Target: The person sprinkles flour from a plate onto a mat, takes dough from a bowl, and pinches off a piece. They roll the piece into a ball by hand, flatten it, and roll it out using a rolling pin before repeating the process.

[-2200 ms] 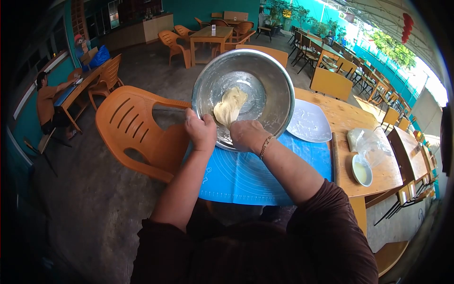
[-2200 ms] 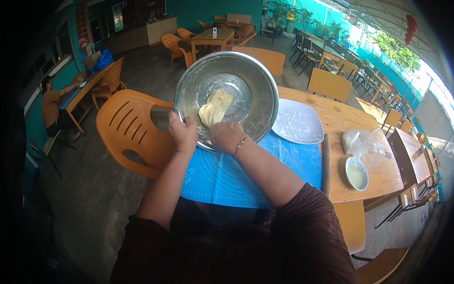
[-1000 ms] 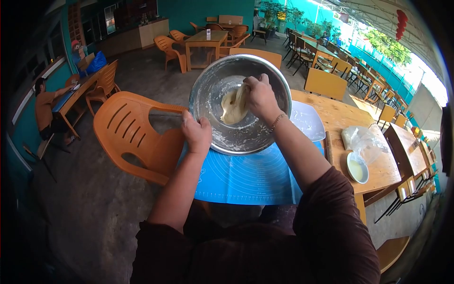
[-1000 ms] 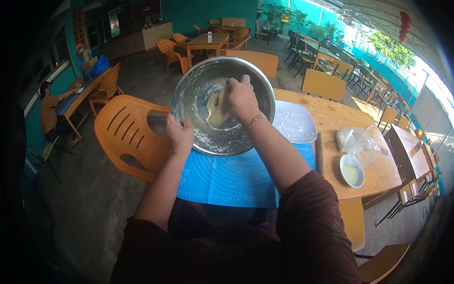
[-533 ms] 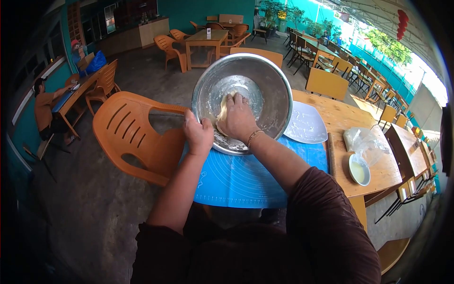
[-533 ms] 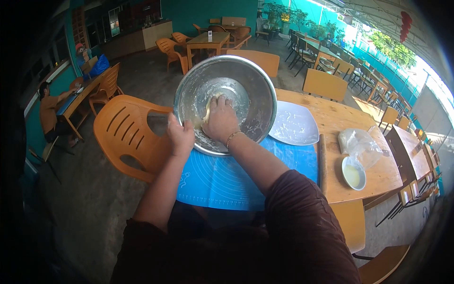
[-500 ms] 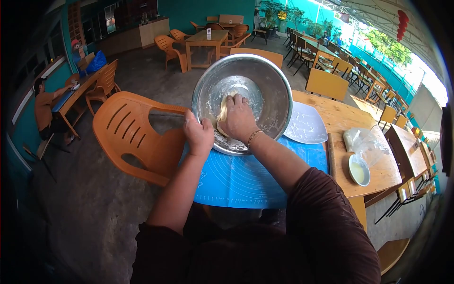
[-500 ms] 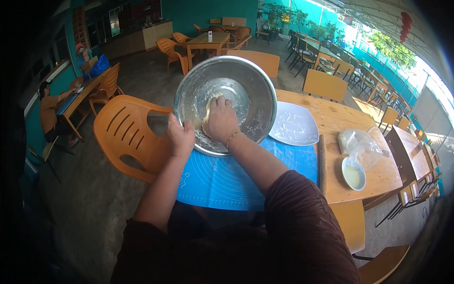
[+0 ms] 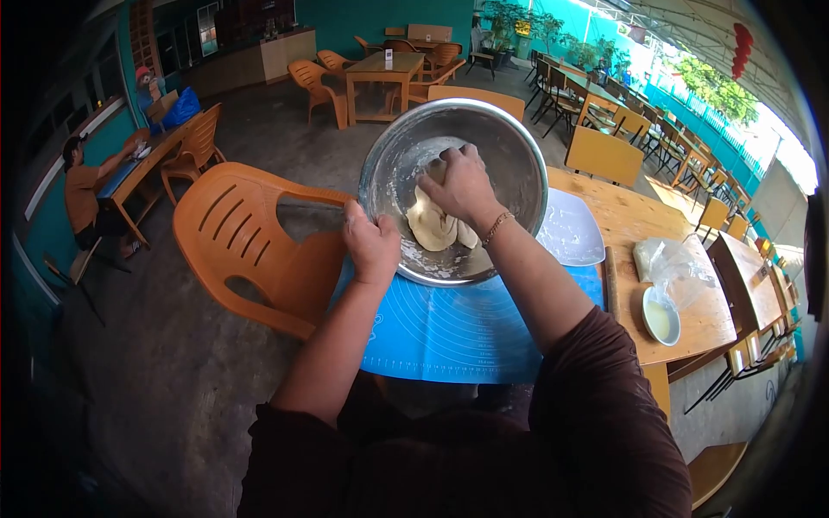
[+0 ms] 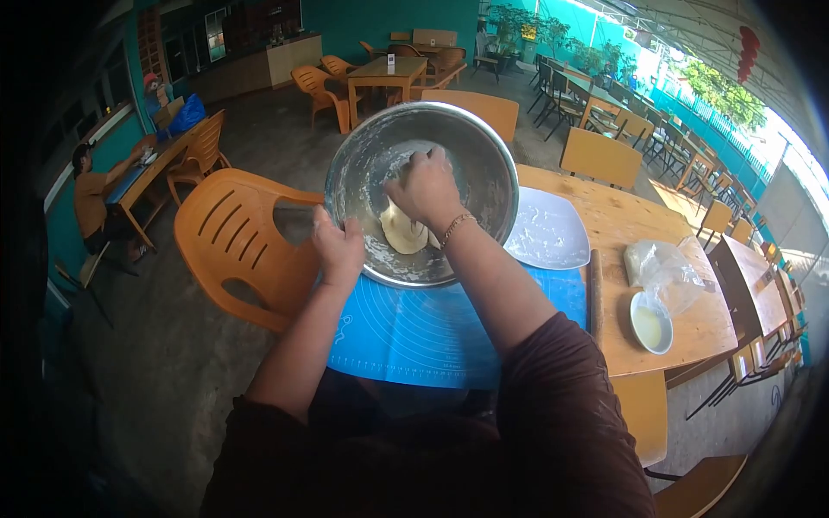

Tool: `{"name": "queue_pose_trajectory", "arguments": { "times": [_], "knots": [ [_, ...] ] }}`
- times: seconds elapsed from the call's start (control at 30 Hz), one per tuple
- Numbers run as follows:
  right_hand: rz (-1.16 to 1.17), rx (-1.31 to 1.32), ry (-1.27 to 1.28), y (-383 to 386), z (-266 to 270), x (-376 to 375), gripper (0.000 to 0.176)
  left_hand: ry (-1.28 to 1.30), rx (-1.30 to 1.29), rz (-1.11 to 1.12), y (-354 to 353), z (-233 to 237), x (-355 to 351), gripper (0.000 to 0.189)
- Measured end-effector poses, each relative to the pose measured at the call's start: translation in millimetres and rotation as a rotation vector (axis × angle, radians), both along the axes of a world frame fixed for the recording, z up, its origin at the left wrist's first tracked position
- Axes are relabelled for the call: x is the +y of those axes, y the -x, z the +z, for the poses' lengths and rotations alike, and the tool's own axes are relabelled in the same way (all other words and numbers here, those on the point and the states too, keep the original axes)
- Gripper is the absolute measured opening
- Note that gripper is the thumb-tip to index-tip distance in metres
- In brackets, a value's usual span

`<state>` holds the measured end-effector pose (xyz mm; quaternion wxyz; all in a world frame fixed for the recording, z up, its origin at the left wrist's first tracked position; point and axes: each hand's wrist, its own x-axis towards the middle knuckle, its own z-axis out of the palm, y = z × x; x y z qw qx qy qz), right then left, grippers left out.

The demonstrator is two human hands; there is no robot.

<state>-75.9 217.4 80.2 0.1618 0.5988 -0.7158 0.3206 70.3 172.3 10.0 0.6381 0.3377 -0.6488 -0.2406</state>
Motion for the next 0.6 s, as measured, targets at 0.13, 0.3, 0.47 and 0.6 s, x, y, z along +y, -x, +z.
{"name": "queue_pose_trajectory", "arguments": {
  "times": [0.13, 0.3, 0.47, 0.6],
  "knots": [
    [-0.098, -0.021, 0.001, -7, -1, -20, 0.033, 0.047, -0.022, -0.024, -2, 0, 4, 0.018],
    [-0.048, 0.017, -0.040, -7, -15, -32, 0.025, 0.105, 0.036, -0.118, -3, -5, 1, 0.017],
    [-0.005, 0.038, -0.156, -12, -11, -23, 0.021, 0.083, 0.051, -0.126, -2, -4, 6, 0.016],
    [0.194, 0.383, -0.153, -28, -32, -7, 0.021, 0.046, -0.045, 0.058, -1, 1, 8, 0.015]
  ]
}}
